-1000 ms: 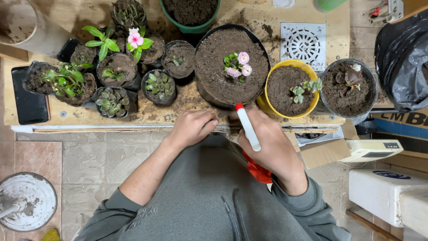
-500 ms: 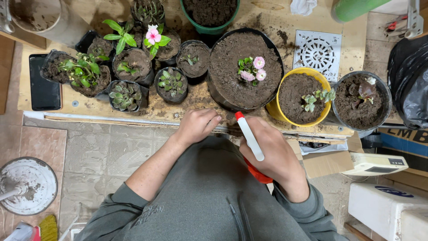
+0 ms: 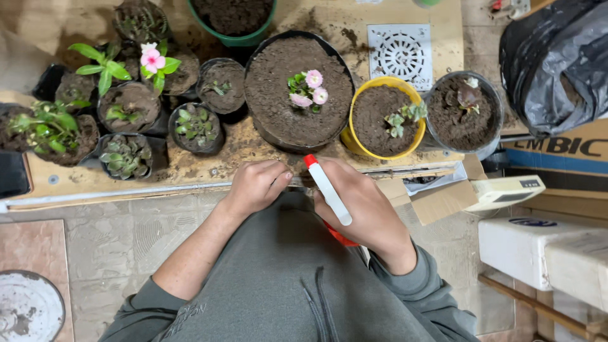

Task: The person uses a red spray bottle to mist several potted plants arranged on a wooden workbench. They move from one pot to the next, spraying the soil and leaves of each plant in sequence.

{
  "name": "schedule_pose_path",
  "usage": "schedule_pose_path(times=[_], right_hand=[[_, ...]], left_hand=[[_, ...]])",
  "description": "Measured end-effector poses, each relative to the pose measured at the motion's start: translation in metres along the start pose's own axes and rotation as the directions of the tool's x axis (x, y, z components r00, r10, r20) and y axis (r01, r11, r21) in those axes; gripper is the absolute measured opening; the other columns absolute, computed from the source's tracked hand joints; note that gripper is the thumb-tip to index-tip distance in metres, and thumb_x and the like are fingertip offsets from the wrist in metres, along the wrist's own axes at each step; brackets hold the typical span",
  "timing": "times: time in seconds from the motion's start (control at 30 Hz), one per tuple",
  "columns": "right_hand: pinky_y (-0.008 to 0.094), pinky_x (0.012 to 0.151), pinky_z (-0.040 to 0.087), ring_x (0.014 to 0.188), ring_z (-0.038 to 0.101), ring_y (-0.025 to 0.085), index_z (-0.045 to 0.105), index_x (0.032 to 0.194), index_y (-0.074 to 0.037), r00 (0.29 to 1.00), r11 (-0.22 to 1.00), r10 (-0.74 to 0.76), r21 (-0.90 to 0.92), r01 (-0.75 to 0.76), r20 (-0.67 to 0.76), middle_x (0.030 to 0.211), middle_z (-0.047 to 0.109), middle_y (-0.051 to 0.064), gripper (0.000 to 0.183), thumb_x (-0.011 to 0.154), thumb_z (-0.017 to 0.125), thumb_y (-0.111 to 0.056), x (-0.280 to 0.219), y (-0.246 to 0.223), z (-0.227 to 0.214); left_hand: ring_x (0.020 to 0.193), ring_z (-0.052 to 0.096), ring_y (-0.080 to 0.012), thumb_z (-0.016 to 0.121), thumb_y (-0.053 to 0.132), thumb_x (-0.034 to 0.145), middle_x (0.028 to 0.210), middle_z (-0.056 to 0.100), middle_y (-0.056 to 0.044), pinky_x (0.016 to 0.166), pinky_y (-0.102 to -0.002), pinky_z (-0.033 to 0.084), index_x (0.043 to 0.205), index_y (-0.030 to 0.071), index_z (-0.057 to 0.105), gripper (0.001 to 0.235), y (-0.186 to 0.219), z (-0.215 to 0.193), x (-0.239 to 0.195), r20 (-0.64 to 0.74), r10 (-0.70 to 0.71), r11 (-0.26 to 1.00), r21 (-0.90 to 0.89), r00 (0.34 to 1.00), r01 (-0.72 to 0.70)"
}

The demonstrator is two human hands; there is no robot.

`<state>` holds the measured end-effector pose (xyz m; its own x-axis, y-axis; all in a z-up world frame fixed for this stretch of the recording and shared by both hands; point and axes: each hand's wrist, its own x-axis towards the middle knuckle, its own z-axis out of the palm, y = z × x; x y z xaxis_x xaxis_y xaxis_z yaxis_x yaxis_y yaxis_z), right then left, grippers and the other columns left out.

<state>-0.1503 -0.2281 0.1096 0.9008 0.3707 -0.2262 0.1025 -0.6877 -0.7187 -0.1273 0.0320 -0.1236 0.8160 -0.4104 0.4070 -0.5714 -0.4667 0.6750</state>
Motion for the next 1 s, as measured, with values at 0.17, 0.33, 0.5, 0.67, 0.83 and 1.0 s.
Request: schedule_pose_path(times=[0.17, 0.33, 0.5, 0.67, 0.83, 1.0], right_hand=[[0.072, 0.104, 0.070, 0.135, 0.084, 0.056, 0.073, 0.160, -0.010, 0.998, 1.000, -0.005, -0.002, 0.005, -0.065, 0.160, 0.083, 0.021, 0.055, 0.111, 0.074, -0.034, -0.013, 0.005, -0.001], [0.068, 0.107, 0.070, 0.137, 0.084, 0.054, 0.074, 0.163, -0.009, 0.984, 1.000, -0.010, -0.015, 0.007, -0.180, 0.164, 0.082, 0.020, 0.055, 0.111, 0.075, -0.027, -0.023, 0.009, 0.014], [0.064, 0.109, 0.071, 0.140, 0.085, 0.050, 0.076, 0.163, -0.011, 0.955, 1.000, 0.012, 0.016, -0.008, -0.295, 0.164, 0.083, 0.017, 0.054, 0.110, 0.079, -0.022, -0.028, -0.005, 0.028], [0.061, 0.107, 0.072, 0.135, 0.087, 0.051, 0.080, 0.156, -0.008, 0.914, 0.997, -0.062, 0.017, 0.076, -0.402, 0.155, 0.086, 0.020, 0.049, 0.108, 0.079, -0.016, -0.028, -0.019, 0.041], [0.063, 0.100, 0.072, 0.126, 0.088, 0.054, 0.080, 0.150, -0.002, 0.870, 0.996, -0.067, 0.014, 0.085, -0.488, 0.146, 0.087, 0.025, 0.045, 0.107, 0.079, -0.014, -0.034, -0.028, 0.052], [0.057, 0.087, 0.073, 0.107, 0.088, 0.052, 0.081, 0.141, -0.001, 0.812, 0.999, -0.025, -0.038, 0.003, -0.583, 0.121, 0.086, 0.024, 0.035, 0.111, 0.080, -0.017, -0.049, -0.019, 0.046]], left_hand=[[0.072, 0.080, -0.0373, 0.060, 0.045, 0.133, 0.076, 0.068, -0.005, 0.063, -0.049, 0.068, 0.098, 0.024, 0.076, 0.043, 0.008, 0.001, 0.014, 0.029, 0.064, 0.997, -0.039, 0.998, -0.063], [0.069, 0.078, -0.0357, 0.060, 0.046, 0.133, 0.074, 0.066, -0.003, 0.060, -0.047, 0.067, 0.098, 0.025, 0.077, 0.045, 0.012, -0.001, 0.020, 0.046, 0.136, 0.989, -0.071, 0.990, -0.133], [0.069, 0.079, -0.0406, 0.062, 0.043, 0.132, 0.075, 0.068, -0.007, 0.062, -0.052, 0.068, 0.101, 0.023, 0.079, 0.042, 0.013, -0.015, 0.019, 0.086, 0.158, 0.977, -0.159, 0.984, -0.143], [0.068, 0.078, -0.0403, 0.062, 0.045, 0.132, 0.074, 0.067, -0.007, 0.062, -0.050, 0.068, 0.100, 0.021, 0.079, 0.043, 0.015, -0.034, 0.020, 0.094, 0.183, 0.962, -0.223, 0.979, -0.159], [0.072, 0.080, -0.0395, 0.065, 0.045, 0.131, 0.082, 0.074, -0.008, 0.064, -0.050, 0.069, 0.116, 0.018, 0.086, 0.037, 0.032, -0.051, 0.020, 0.073, 0.225, 0.930, -0.314, 0.972, -0.191], [0.082, 0.083, -0.0339, 0.070, 0.064, 0.124, 0.101, 0.080, -0.007, 0.072, -0.048, 0.071, 0.134, 0.014, 0.087, 0.054, 0.061, -0.040, 0.030, 0.019, 0.263, 0.889, -0.393, 0.965, -0.234]])
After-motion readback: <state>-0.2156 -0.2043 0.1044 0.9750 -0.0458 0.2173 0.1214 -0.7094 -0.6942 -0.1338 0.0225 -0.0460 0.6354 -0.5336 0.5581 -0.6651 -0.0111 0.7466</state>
